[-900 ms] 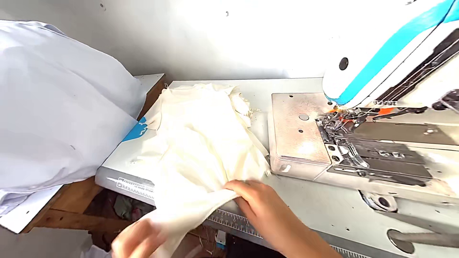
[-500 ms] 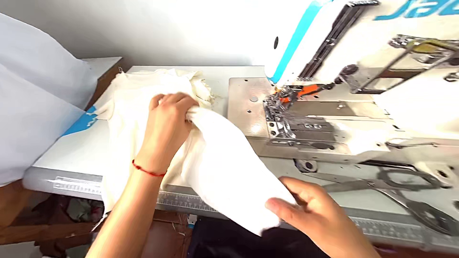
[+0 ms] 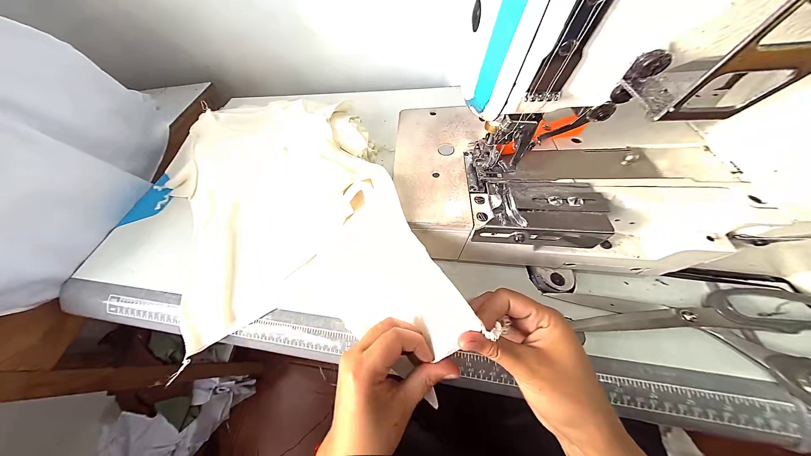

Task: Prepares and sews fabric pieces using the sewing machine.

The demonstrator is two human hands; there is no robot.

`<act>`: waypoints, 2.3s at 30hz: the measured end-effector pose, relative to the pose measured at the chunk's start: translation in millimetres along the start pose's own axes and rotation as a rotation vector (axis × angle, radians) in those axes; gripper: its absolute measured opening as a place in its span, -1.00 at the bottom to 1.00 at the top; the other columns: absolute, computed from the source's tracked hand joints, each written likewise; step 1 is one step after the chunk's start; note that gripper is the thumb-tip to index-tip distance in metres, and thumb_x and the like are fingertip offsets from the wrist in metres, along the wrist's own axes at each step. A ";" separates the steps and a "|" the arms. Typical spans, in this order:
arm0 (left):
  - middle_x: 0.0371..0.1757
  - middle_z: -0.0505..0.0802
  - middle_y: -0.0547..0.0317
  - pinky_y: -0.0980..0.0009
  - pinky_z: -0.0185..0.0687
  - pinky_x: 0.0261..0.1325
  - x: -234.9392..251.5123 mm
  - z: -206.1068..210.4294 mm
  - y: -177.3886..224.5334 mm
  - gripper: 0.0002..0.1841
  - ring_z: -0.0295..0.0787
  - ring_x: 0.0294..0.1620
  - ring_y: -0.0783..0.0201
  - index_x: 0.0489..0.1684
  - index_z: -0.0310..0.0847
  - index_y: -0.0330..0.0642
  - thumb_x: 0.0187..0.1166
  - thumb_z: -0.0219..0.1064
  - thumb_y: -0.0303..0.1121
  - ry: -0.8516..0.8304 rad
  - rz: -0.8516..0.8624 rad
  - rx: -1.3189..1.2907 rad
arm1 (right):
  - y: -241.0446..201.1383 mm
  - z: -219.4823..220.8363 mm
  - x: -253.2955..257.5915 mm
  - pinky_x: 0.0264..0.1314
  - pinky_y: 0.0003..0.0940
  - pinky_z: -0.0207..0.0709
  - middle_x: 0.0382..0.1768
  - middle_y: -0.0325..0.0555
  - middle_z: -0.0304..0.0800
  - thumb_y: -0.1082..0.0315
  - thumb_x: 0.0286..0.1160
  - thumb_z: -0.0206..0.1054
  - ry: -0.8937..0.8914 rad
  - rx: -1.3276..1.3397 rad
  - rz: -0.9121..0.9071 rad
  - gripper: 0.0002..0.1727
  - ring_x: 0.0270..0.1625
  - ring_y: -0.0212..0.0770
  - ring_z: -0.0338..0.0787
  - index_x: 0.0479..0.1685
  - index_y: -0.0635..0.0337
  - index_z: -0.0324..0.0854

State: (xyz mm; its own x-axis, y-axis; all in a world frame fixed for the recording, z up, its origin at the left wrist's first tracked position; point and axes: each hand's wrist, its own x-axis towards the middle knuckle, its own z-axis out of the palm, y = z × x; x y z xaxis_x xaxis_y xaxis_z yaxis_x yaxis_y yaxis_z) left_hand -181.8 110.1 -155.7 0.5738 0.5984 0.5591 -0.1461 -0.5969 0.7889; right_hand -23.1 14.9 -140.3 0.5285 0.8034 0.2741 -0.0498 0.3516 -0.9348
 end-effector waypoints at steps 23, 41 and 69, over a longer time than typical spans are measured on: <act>0.05 0.92 0.36 0.55 0.77 0.23 -9.9 -48.7 9.2 -0.88 0.86 0.15 0.46 0.00 0.78 -0.01 0.70 0.33 -0.33 0.109 0.047 -0.184 | 0.0 28.3 -12.6 0.04 -0.47 0.82 -0.21 -0.23 0.94 0.35 0.44 0.50 0.200 0.406 0.089 -0.93 -0.13 -0.41 0.92 -0.18 0.05 0.84; -0.22 0.64 0.22 0.66 0.43 0.09 22.1 -78.7 17.1 -0.71 0.59 -0.08 0.47 0.17 0.80 0.10 0.64 0.40 -0.05 -0.093 0.216 0.497 | 20.0 -0.9 -2.7 0.07 -0.85 0.34 -0.14 -0.24 0.53 0.19 0.71 0.31 0.017 -0.732 -0.506 -0.71 -0.03 -0.56 0.54 0.29 -0.28 0.76; -0.11 0.86 -0.01 0.09 0.61 0.05 256.5 33.3 0.0 -0.67 0.79 -0.03 0.16 0.03 0.74 -0.29 0.36 0.56 -0.35 -0.395 -0.001 0.533 | -18.3 23.0 42.9 -0.53 -0.74 0.51 -0.63 -0.44 0.80 0.29 0.82 0.07 0.335 -0.204 -0.036 -0.62 -0.60 -0.64 0.69 -0.45 0.11 0.64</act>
State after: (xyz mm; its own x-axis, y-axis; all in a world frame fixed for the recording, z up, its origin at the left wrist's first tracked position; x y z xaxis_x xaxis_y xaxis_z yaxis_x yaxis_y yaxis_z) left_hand -7.8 245.9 -20.8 0.8408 0.4190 0.3429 0.2150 -0.8396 0.4988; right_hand -19.0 54.0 -106.2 0.7758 0.5790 0.2507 0.1260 0.2471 -0.9608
